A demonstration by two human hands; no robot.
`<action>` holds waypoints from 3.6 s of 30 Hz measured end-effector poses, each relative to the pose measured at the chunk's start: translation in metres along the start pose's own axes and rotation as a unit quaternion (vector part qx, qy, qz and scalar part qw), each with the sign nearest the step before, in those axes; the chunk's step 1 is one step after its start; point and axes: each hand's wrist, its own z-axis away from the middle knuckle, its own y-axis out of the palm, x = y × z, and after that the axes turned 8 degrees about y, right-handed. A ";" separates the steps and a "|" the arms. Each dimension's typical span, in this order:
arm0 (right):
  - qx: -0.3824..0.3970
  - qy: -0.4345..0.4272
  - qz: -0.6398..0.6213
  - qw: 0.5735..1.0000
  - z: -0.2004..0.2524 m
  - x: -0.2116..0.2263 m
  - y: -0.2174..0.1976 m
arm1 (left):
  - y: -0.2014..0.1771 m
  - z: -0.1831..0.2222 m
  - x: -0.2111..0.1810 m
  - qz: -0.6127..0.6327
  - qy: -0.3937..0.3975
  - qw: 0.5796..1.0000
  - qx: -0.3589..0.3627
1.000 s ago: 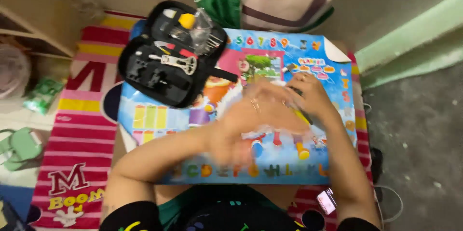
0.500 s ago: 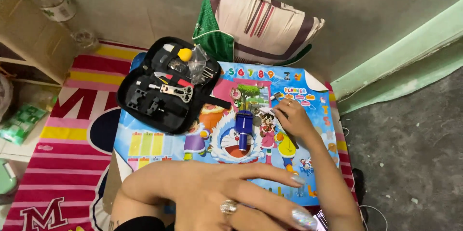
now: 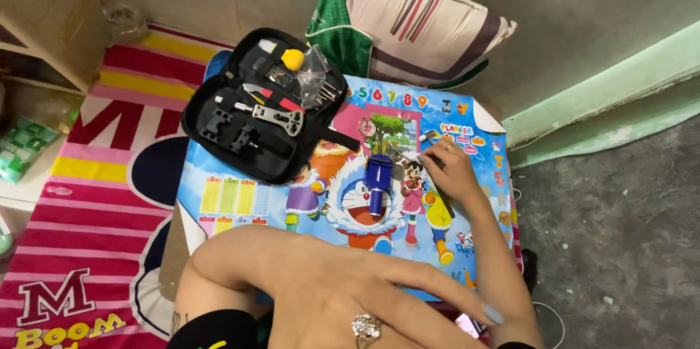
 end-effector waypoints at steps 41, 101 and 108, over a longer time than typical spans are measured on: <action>-0.061 -0.010 0.006 0.998 0.000 0.005 0.013 | -0.084 0.054 0.105 -0.505 -0.483 0.713 -0.054; -0.226 -0.087 -0.051 0.969 -0.009 -0.012 0.039 | -0.148 0.067 0.286 -0.563 -0.541 0.600 0.172; -0.201 -0.120 -0.051 0.971 -0.012 -0.026 0.047 | -0.054 -0.023 0.144 -0.196 -0.461 0.860 0.099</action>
